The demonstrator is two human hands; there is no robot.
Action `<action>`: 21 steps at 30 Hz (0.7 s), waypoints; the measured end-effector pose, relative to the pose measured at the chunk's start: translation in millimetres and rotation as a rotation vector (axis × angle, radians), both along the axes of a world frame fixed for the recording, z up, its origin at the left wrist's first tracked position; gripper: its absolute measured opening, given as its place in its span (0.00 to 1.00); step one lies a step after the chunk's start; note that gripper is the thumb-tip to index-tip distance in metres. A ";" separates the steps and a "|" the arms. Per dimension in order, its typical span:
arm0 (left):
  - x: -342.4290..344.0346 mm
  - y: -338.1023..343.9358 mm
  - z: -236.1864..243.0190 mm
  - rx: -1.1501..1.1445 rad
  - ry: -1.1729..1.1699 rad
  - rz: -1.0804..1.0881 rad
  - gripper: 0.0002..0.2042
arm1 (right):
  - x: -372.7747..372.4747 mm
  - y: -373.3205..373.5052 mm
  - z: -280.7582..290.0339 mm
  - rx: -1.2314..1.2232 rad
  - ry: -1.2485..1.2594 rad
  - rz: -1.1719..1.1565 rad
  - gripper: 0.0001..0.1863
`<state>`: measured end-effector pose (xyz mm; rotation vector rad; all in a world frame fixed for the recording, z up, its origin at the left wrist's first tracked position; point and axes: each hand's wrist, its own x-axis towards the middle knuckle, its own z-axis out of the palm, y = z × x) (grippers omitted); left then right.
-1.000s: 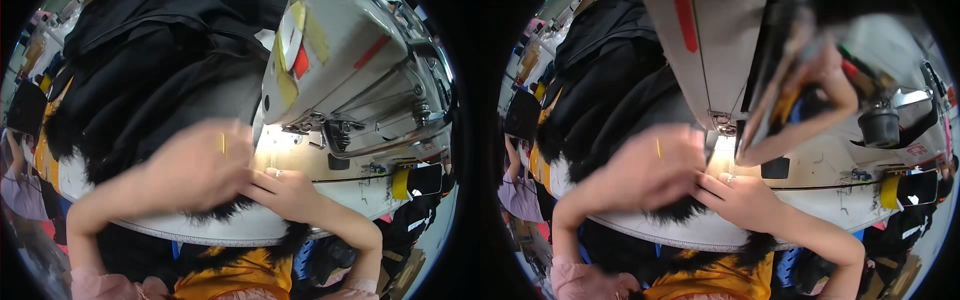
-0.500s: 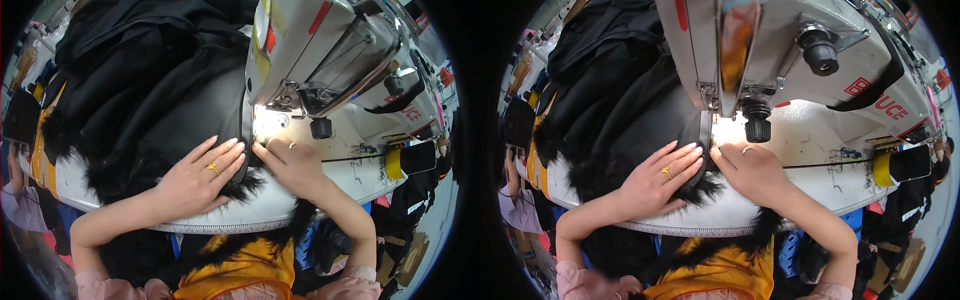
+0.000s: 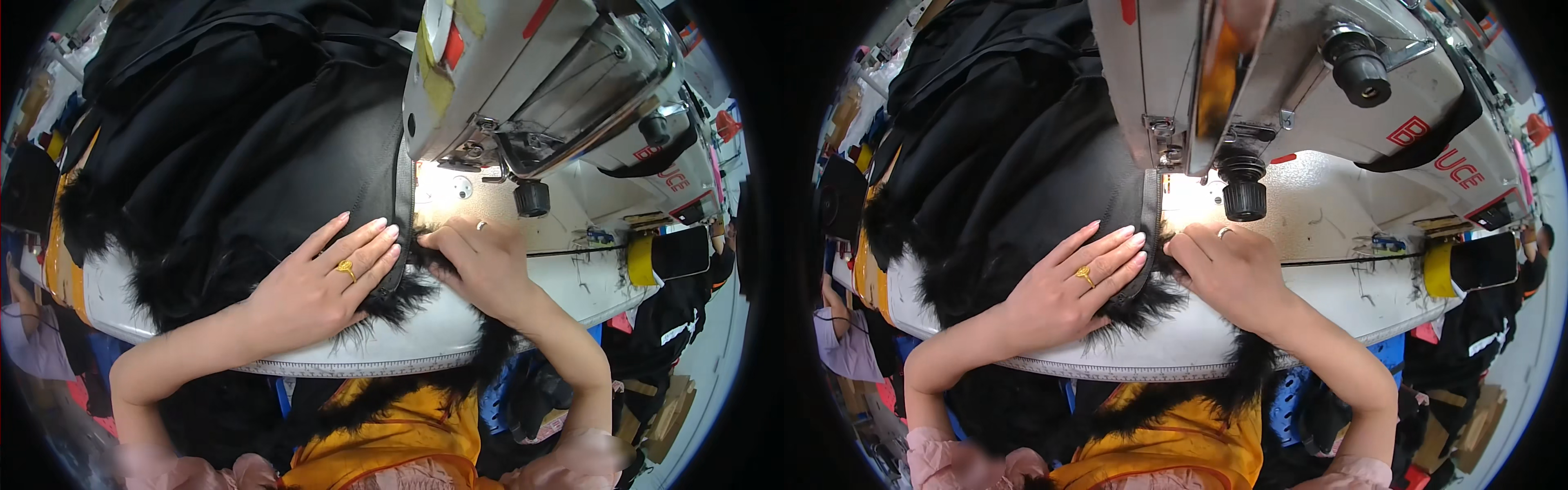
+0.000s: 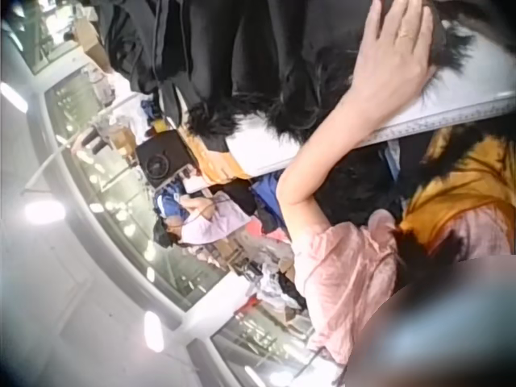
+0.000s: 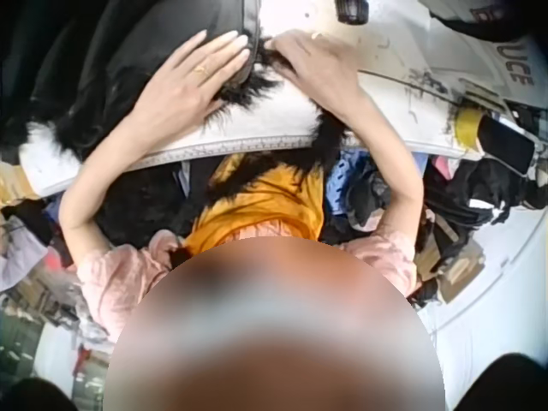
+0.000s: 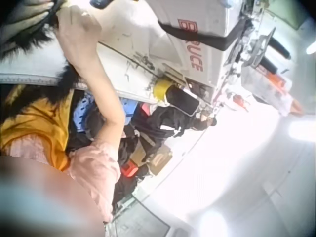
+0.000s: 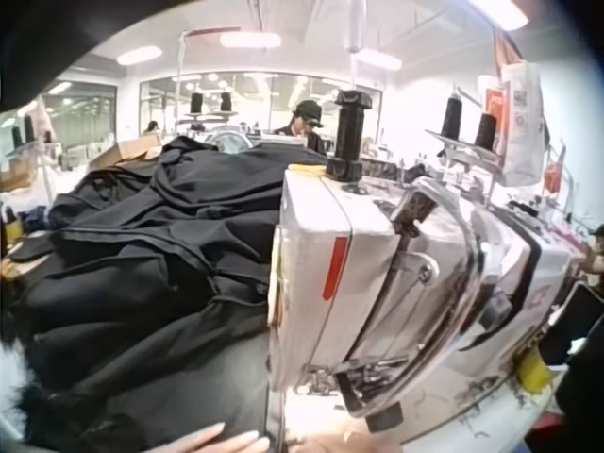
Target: Sewing a strip of faux fur onto a garment using an industrial sewing machine.
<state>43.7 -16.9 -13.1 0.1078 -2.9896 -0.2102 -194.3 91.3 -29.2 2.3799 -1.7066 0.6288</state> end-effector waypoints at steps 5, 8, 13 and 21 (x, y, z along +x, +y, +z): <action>-2.2 12.3 2.7 -0.154 -0.010 0.060 0.35 | -3.5 -2.0 3.9 -0.095 0.091 0.093 0.19; -8.4 16.7 12.7 -0.202 -0.030 0.109 0.33 | -12.3 -12.4 5.1 -0.108 0.134 0.163 0.19; -15.4 -30.6 21.5 0.034 -0.054 -0.106 0.32 | -32.0 -29.7 3.1 -0.092 0.185 0.255 0.19; -22.3 -18.7 -11.8 -0.138 0.088 0.062 0.36 | -38.0 -30.7 -2.0 0.098 -0.002 0.057 0.11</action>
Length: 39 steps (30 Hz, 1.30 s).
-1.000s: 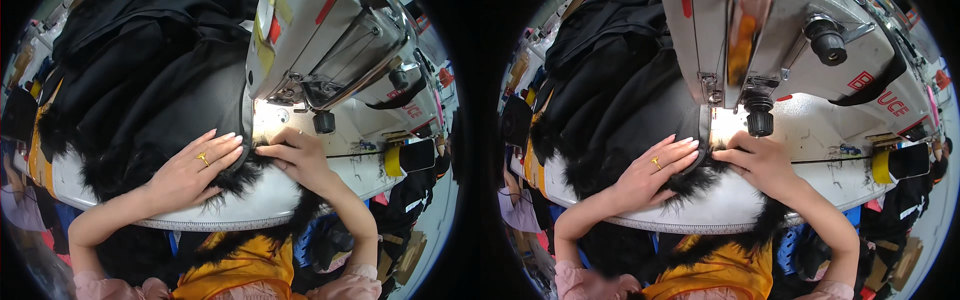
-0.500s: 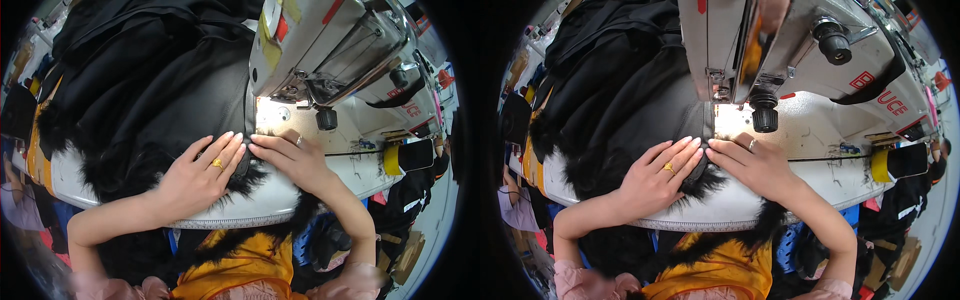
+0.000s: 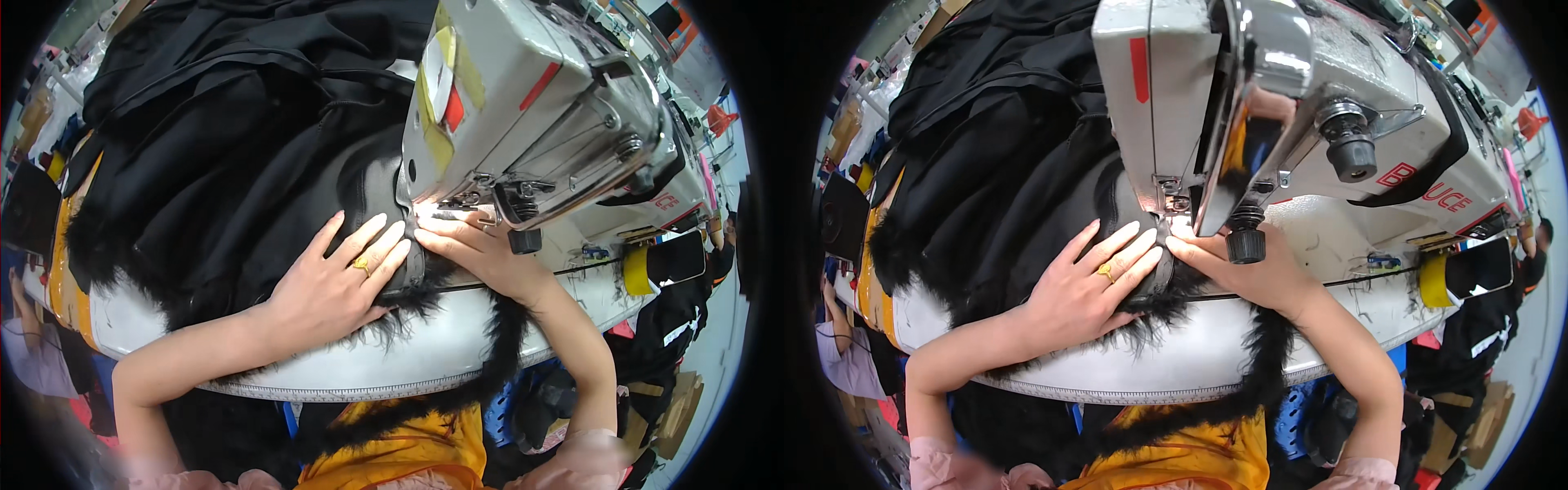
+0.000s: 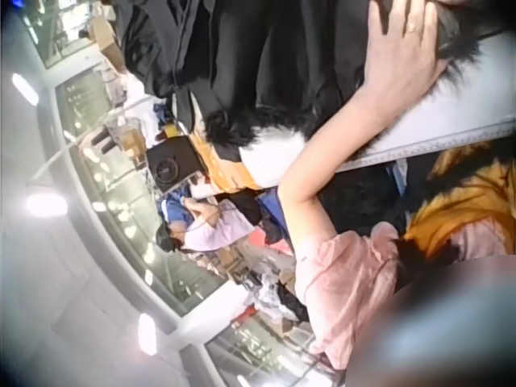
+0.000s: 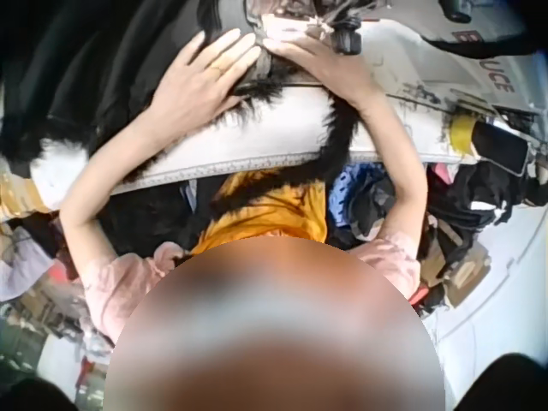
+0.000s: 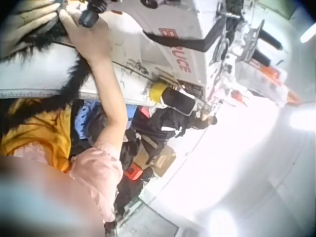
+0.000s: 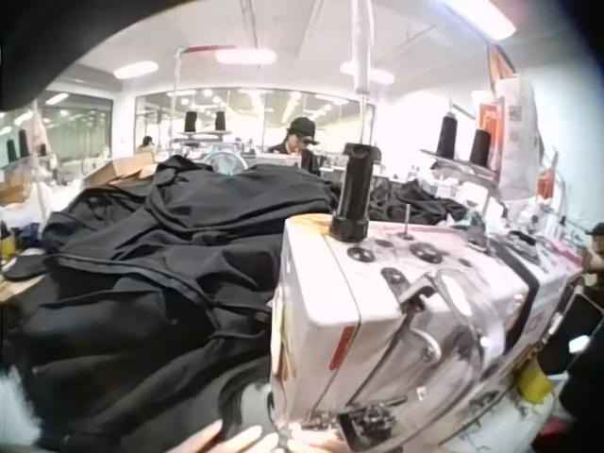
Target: Sewing a strip of faux fur onto a garment using an industrial sewing machine.
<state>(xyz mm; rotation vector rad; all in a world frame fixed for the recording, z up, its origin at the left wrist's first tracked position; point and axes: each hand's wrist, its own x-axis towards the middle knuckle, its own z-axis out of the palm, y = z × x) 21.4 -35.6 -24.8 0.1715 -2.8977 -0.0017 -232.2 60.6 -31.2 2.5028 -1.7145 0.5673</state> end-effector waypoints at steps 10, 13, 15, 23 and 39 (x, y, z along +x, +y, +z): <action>-18.0 -20.5 0.4 0.044 -0.001 0.012 0.36 | -22.9 -6.1 -10.8 0.283 -0.419 -0.171 0.13; -17.7 -15.3 -1.2 0.099 0.043 0.029 0.37 | -20.5 -2.7 -8.3 0.312 -0.233 -0.138 0.13; -16.8 -12.4 -0.9 0.072 0.013 0.041 0.36 | -13.3 0.2 -10.4 0.393 -0.587 -0.290 0.10; -16.9 -12.8 3.5 0.159 -0.021 0.040 0.35 | -27.6 2.5 -36.9 0.096 -0.419 -0.208 0.12; -17.3 -13.3 1.4 0.115 -0.026 -0.002 0.36 | -38.9 17.4 -55.2 -0.029 -0.313 -0.247 0.14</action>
